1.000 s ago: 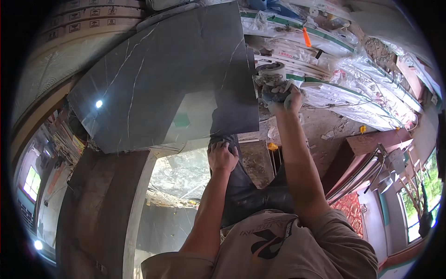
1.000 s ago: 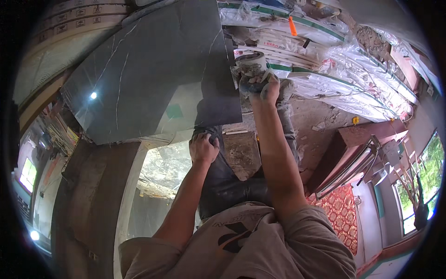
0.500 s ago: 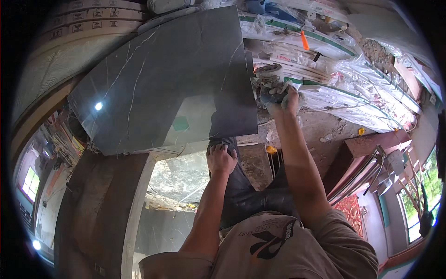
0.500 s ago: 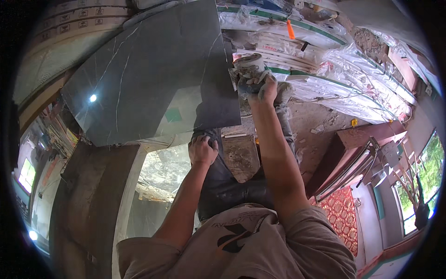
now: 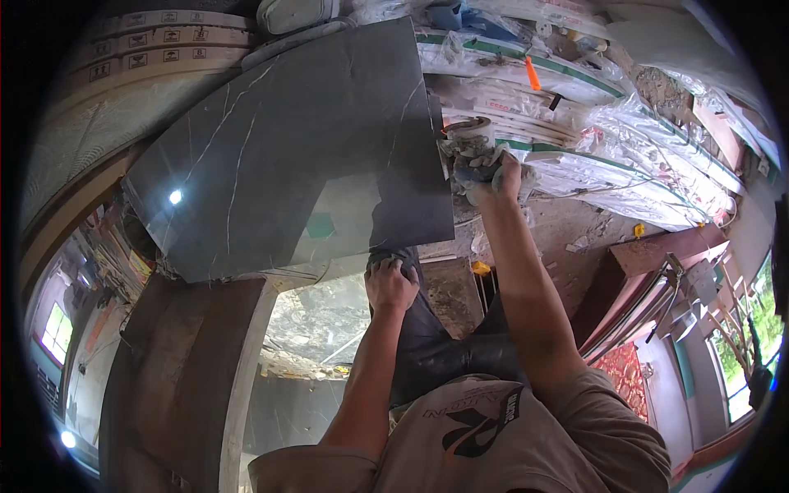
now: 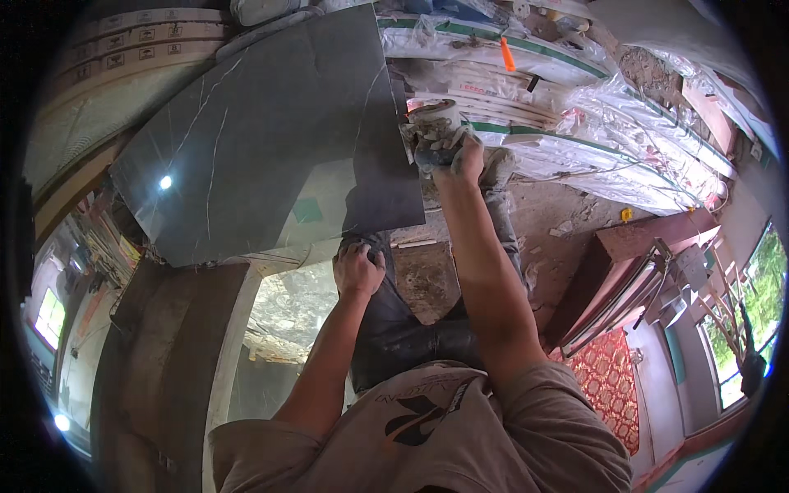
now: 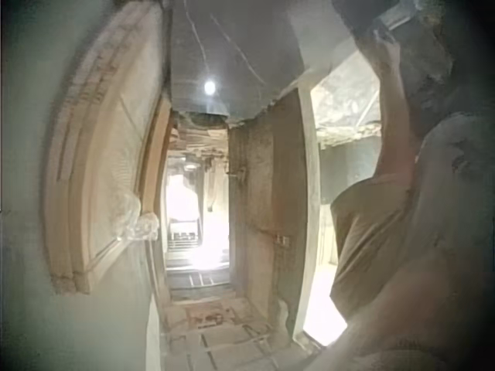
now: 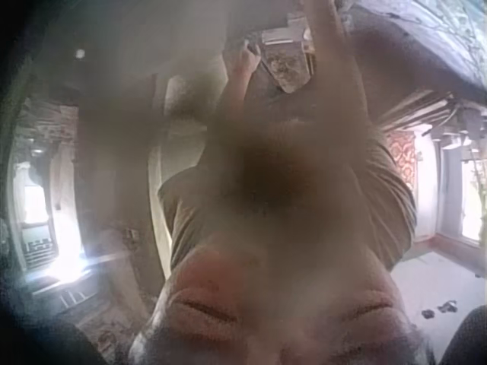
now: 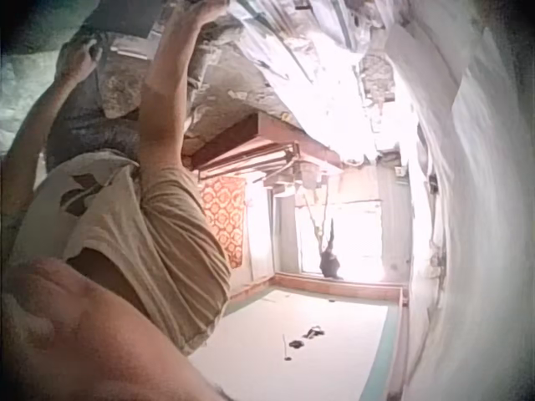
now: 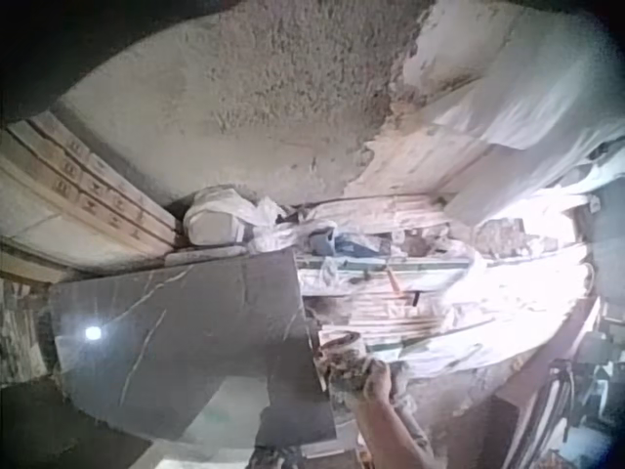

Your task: Measuring a large ceramic tile and cutting it with a power tool.

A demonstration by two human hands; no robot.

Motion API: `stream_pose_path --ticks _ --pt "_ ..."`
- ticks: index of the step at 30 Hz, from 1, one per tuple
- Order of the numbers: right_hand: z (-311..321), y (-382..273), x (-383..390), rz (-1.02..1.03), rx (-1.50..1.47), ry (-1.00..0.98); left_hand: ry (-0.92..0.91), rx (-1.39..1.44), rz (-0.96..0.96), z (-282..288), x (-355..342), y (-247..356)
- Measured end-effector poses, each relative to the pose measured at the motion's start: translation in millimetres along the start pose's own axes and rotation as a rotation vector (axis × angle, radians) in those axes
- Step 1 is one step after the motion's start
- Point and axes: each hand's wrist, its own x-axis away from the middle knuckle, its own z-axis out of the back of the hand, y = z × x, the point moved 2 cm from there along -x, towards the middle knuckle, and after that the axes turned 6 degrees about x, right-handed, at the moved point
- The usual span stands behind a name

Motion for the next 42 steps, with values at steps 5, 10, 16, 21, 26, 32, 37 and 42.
stream_pose_path --ticks 5,10,16,21,26,32,37,42 --pt "-15.2 -6.9 18.8 0.038 -0.019 0.083 0.0 0.005 -0.026 2.1 -0.9 2.5" --pt "-11.0 -8.2 12.5 -0.007 0.021 -0.03 -0.007 0.015 -0.026 1.2 -1.0 2.0" --pt "-19.0 -5.5 12.0 -0.008 0.015 0.079 -0.012 0.017 -0.007 2.1 -0.3 0.8" --pt "8.1 -5.8 -9.4 -0.045 0.053 0.017 0.017 0.018 -0.021 1.8 0.0 3.7" --pt "20.1 -5.1 -22.9 -0.027 0.097 -0.064 -0.005 0.023 -0.009 3.6 -0.7 5.0" --pt "8.2 -5.1 -16.9 -0.043 0.073 0.058 0.004 0.015 -0.009 3.7 -1.2 4.5" --pt "-5.7 -6.6 -4.1 -0.003 0.043 0.074 -0.019 0.016 -0.008 3.7 -1.1 4.8" --pt "-12.7 -3.4 5.7 -0.02 0.073 -0.024 -0.014 0.0 0.007 4.7 -1.3 5.7"
